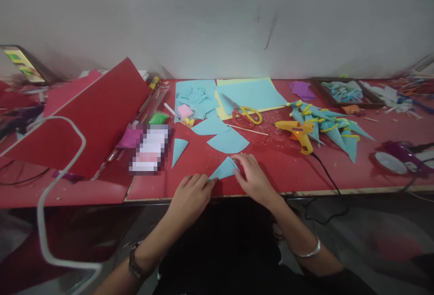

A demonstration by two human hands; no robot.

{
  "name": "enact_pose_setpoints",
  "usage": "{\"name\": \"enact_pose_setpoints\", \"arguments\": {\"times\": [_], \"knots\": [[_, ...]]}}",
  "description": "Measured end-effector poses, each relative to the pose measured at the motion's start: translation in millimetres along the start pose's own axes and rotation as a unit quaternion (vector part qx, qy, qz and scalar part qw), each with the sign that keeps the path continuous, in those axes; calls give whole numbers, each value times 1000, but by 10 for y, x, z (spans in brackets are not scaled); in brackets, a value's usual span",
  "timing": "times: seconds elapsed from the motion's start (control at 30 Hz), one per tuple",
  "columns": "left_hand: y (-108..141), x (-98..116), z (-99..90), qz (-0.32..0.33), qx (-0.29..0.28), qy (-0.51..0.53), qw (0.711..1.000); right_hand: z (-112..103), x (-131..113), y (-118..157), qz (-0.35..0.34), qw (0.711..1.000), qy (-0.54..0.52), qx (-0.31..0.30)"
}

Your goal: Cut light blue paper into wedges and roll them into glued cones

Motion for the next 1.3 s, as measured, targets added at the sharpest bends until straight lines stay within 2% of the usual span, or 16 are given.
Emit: {"name": "enact_pose_setpoints", "arguments": {"times": [0.1,0.2,0.3,0.5,0.63,0.8,0.97,1.03,1.13,1.23,1.3], "knots": [[-78,-83,-12,-5,-1,47,999,143,-5,-104,26,997,17,-66],[-122,-157,53,-19,-11,112,993,194,94,-150,84,992,17,-90],[-139,-229,109,-41,-12,180,983,243,103,-156,93,989,29,-110],[-197,-320,237,-79,-73,241,965,258,83,-168,88,989,31,-110],[-209,-334,252,-85,-75,266,957,221,131,-214,104,990,-10,-96],[-190,-323,223,-86,-53,286,953,216,97,-243,55,994,-23,-97],[-198,-327,255,-105,-58,321,940,187,67,-201,21,995,-11,-96],[-216,-309,245,-99,-52,323,940,145,47,-180,17,996,-13,-88],[-246,-240,181,-67,-32,293,953,52,80,-147,51,996,-7,-67],[-251,-170,57,-38,12,215,976,-30,102,-120,66,997,2,-47],[-239,-119,-47,-23,51,151,987,-80,68,-110,40,999,1,-31]]}}
Point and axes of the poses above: each hand's wrist, its own y-axis away from the middle knuckle, its own z-axis out of the palm, x = y × z, the point moved 10 cm from there along -y, towards the middle knuckle, and after that the axes turned 13 degrees about -x, right-handed, at the moved point
